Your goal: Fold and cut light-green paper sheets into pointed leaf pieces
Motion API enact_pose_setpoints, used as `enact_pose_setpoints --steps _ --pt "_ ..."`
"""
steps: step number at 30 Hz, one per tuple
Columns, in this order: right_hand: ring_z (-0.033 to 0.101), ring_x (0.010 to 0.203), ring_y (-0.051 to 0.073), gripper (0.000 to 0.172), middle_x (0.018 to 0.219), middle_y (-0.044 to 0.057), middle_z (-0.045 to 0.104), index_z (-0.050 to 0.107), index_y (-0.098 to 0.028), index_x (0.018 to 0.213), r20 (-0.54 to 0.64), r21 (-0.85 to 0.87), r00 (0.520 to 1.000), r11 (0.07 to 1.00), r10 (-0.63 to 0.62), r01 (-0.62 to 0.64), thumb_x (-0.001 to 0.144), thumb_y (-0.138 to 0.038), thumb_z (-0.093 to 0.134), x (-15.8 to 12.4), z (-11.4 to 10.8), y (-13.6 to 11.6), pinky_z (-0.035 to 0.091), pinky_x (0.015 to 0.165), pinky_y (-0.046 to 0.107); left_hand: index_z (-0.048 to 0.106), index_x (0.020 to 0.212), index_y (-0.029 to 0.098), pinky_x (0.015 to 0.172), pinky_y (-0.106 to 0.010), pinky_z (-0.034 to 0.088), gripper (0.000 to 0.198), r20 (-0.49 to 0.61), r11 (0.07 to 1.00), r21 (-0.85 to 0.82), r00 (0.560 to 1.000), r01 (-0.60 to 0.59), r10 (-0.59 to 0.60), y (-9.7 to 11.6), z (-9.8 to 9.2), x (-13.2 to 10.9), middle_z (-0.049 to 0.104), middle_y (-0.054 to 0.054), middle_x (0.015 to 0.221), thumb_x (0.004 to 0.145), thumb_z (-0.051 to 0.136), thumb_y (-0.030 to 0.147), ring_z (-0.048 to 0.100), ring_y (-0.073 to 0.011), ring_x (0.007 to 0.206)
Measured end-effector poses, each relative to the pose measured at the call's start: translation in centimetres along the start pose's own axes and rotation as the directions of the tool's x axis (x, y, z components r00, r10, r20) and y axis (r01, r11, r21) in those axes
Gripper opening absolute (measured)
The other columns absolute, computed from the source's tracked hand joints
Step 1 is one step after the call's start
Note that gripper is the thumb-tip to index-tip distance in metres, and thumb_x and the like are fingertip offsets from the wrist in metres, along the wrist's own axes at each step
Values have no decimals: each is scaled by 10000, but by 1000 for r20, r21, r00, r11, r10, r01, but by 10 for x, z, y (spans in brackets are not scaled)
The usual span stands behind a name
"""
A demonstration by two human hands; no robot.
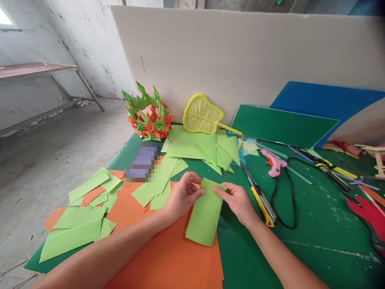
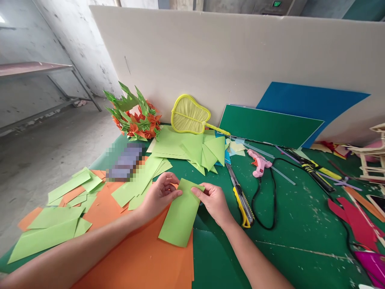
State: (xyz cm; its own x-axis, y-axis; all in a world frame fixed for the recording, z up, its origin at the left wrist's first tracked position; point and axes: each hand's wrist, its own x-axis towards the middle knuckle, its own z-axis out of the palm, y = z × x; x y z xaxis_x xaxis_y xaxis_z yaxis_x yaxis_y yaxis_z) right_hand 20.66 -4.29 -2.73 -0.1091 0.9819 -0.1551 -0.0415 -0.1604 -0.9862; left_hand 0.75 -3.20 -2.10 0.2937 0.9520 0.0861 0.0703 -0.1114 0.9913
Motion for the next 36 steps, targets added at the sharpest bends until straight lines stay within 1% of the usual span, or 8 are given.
enact_pose_setpoints --steps 6,10,12,15,18,22,27,36 --pt "620 649 204 366 668 26 671 707 -186 831 23 -29 1000 999 -16 17 735 -537 738 -1 1 -3 502 606 320 681 923 215 638 -239 460 158 87 960 252 991 -122 103 5 -1 -2 660 -31 879 909 560 315 576 -138 735" --pt "607 629 184 514 639 -14 643 541 -263 1321 1 -66 991 989 -130 130 871 -503 606 -4 1 -5 514 623 316 716 962 209 718 -268 497 193 -12 979 190 997 -68 72 8 -3 1 691 -55 972 885 581 323 619 -173 847" --pt "626 690 183 528 731 1 671 452 -302 1412 18 -123 977 970 -211 211 918 -462 547 -6 1 -6 535 680 324 713 970 194 779 -292 512 215 -74 996 91 997 1 5 8 -5 3 695 -68 1020 850 620 347 632 -188 900" --pt "636 997 215 355 1064 44 689 625 -322 1266 112 -222 952 927 -284 303 931 -399 533 -8 0 -7 529 878 353 708 985 176 819 -309 521 284 -97 993 -54 989 103 -108 8 -8 6 700 -80 1049 809 672 397 642 -202 942" --pt "576 1163 229 299 1194 34 656 706 -324 1152 197 -255 934 905 -297 341 950 -358 489 -10 -1 -9 495 977 366 692 1039 175 810 -320 534 360 -82 969 -167 977 179 -195 7 -10 7 710 -74 1011 788 704 432 657 -197 903" --pt "645 1015 212 308 1119 44 680 686 -340 1189 265 -227 922 911 -283 345 932 -329 515 -10 -1 -7 558 860 339 666 1093 182 776 -336 556 419 -55 938 -275 971 211 -234 7 -12 7 720 -59 931 774 720 449 671 -192 841" --pt "664 940 221 257 1034 62 704 734 -316 1101 265 -239 929 916 -258 323 907 -379 577 -10 -2 -4 563 804 336 662 1081 181 695 -305 561 411 -71 964 -203 979 172 -190 9 -11 5 714 -69 942 776 714 452 673 -192 815" --pt "634 953 250 268 987 57 713 765 -263 971 163 -160 954 947 -252 278 870 -466 622 -7 -3 -7 514 854 378 662 1129 219 672 -260 546 380 -58 993 -110 997 45 -51 13 -7 3 543 -90 1322 773 694 350 624 -123 763"
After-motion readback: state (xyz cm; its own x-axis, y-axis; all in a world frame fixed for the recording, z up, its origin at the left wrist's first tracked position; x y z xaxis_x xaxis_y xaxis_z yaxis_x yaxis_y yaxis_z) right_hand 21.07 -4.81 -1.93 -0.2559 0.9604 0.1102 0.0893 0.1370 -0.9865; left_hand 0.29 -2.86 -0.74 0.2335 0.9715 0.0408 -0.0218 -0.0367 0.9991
